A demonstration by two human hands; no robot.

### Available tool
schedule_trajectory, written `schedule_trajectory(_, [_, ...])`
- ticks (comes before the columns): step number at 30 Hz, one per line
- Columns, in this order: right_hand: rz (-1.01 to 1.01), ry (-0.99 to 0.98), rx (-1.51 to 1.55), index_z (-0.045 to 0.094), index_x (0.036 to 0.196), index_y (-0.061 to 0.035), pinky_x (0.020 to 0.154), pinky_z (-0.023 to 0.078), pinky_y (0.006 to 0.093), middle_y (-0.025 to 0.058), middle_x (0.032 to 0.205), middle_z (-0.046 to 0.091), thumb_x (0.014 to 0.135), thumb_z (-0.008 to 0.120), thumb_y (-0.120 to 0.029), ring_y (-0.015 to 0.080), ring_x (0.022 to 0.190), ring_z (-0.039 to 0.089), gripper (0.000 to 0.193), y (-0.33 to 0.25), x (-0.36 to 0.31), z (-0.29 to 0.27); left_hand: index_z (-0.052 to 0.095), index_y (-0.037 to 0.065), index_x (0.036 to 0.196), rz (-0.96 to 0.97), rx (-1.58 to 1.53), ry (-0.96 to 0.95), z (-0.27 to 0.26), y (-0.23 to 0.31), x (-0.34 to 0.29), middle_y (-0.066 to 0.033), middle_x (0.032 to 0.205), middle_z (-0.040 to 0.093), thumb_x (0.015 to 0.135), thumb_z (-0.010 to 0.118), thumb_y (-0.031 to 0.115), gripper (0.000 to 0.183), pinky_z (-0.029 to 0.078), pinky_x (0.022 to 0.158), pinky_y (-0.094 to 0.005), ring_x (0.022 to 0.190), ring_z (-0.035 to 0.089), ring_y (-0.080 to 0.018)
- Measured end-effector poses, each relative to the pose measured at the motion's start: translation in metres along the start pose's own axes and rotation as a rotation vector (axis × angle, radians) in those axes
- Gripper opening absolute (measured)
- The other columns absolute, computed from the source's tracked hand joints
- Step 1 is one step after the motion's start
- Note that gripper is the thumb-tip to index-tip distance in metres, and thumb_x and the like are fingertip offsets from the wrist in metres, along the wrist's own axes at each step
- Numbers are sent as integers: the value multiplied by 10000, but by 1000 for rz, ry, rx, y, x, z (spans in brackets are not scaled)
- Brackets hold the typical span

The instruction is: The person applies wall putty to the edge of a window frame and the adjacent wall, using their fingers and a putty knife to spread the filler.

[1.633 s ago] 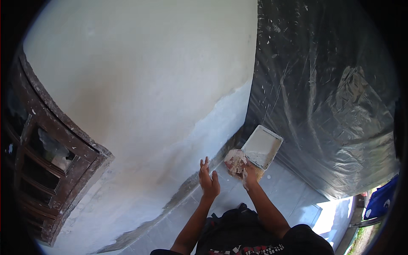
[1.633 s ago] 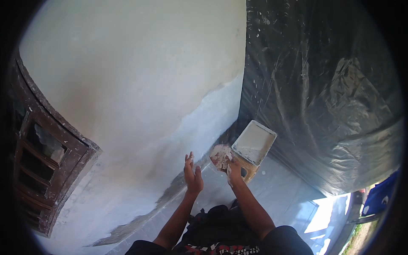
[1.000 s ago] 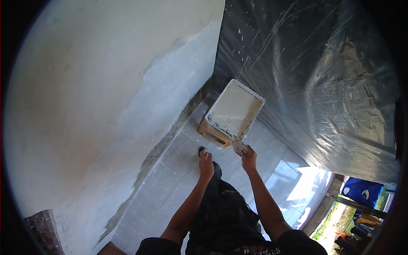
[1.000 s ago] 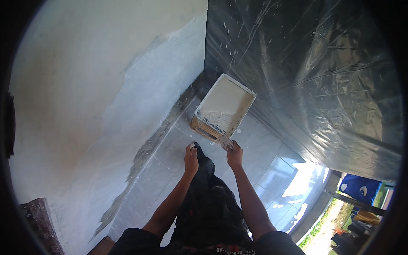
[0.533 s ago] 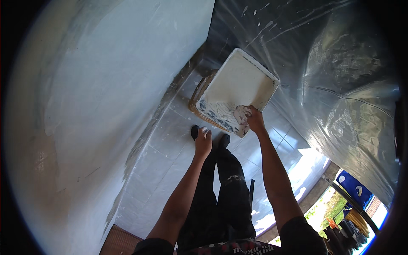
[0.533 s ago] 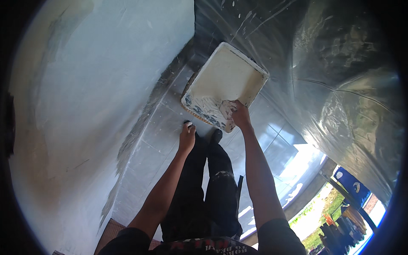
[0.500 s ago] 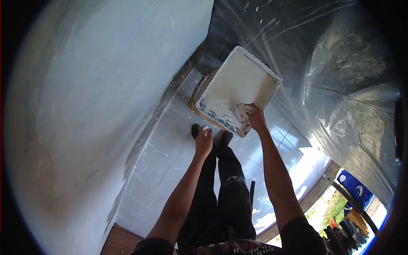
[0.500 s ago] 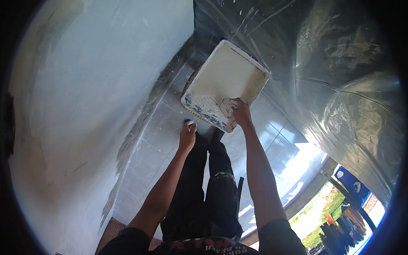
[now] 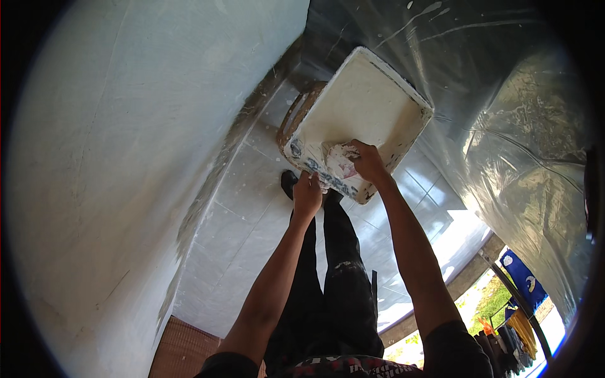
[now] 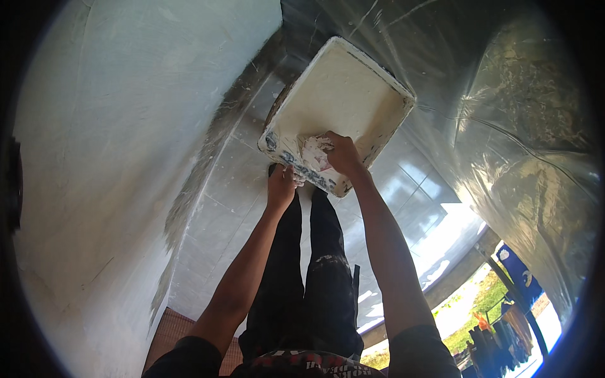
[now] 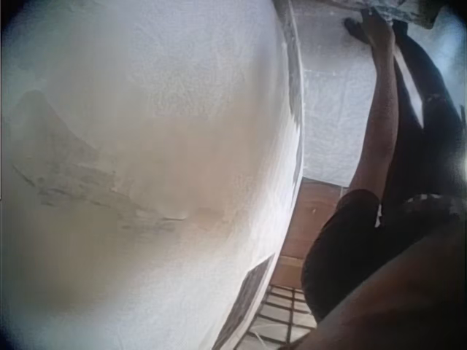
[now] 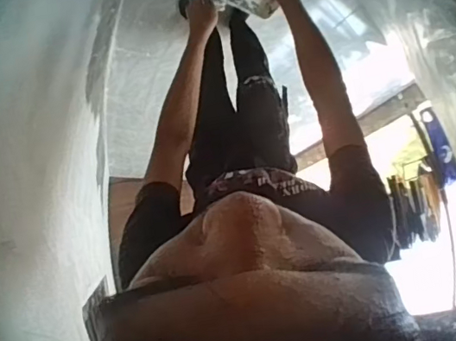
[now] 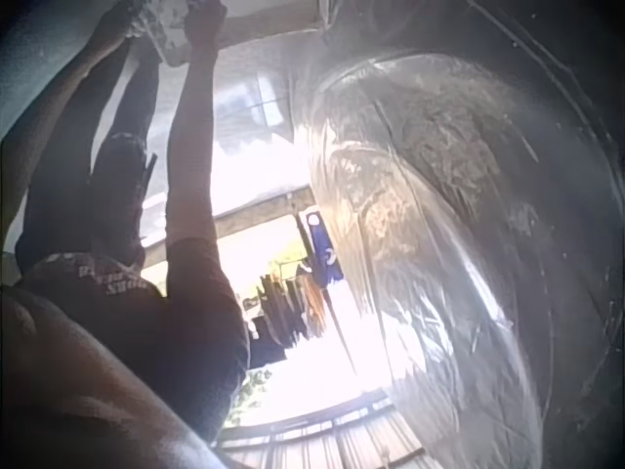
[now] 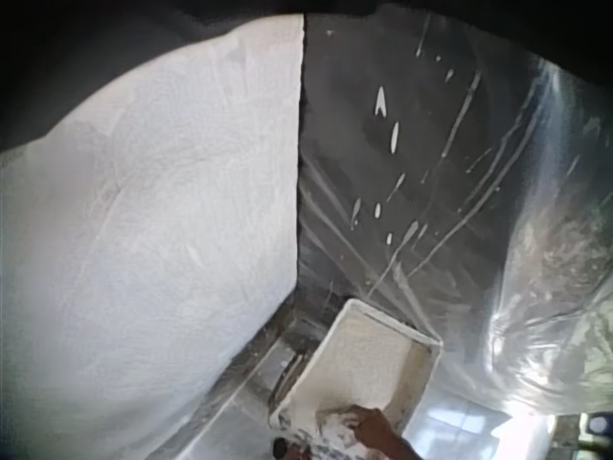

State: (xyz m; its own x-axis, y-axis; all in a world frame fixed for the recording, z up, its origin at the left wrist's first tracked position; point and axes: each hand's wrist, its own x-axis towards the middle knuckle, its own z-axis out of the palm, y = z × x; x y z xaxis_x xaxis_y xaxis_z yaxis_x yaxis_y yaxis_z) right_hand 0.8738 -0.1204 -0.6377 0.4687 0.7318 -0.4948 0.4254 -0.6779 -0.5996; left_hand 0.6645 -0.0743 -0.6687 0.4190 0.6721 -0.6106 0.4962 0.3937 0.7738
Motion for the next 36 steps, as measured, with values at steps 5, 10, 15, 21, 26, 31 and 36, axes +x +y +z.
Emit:
schedule_trajectory(5, [-67,-184,59,591,1285,-14,911,517,432,307,1106,654,758,585,15,414,1064,647,528,-2,7,12,552,-35,1107,65,-47,13,-6,-15,4,-124,926,673,1039,458,136,207,541,580,-286,728,683,-149])
schedule_trajectory(10, [-17,-208,68,580,1307,12,958,497,415,295,1161,649,755,583,15,403,1105,636,552,16,2,6,590,-12,1165,-70,-180,-24,4,4,-3,-256,961,689,994,539,148,239,525,745,-400,914,702,-380])
schedule_trajectory(15, [-28,-277,64,572,1306,44,1000,474,396,290,1191,644,753,584,18,380,1151,624,554,0,5,7,572,-2,1108,37,-40,31,-6,-7,-1,-72,877,672,1038,498,144,178,506,610,-263,706,661,-120])
schedule_trajectory(21, [-42,-298,122,585,1258,71,911,509,344,229,1151,689,807,709,-13,269,1057,679,476,5,7,7,575,4,1056,7,-81,-21,-9,-9,-2,-64,871,677,1039,517,188,194,486,597,-250,708,660,-113])
schedule_trajectory(26, [16,-358,144,592,1254,63,924,493,332,188,1143,700,822,697,13,225,1040,666,447,-1,7,-2,581,22,1084,-56,-135,-89,-19,6,-7,-53,882,679,1044,519,282,270,485,616,-266,738,665,-120])
schedule_trajectory(31, [87,-396,353,592,1269,52,933,484,326,156,1145,699,825,686,5,219,1029,654,456,22,7,-4,562,-54,1112,-88,-132,-139,-21,14,-8,-173,974,705,1033,532,276,341,564,762,-342,912,719,-232])
schedule_trajectory(36, [316,-337,780,578,1301,27,922,480,307,115,1163,684,830,669,2,189,1010,628,480,-8,-16,-27,583,-56,1112,-162,-23,-95,-38,27,-16,-192,976,701,1037,488,383,455,550,781,-363,934,711,-262])
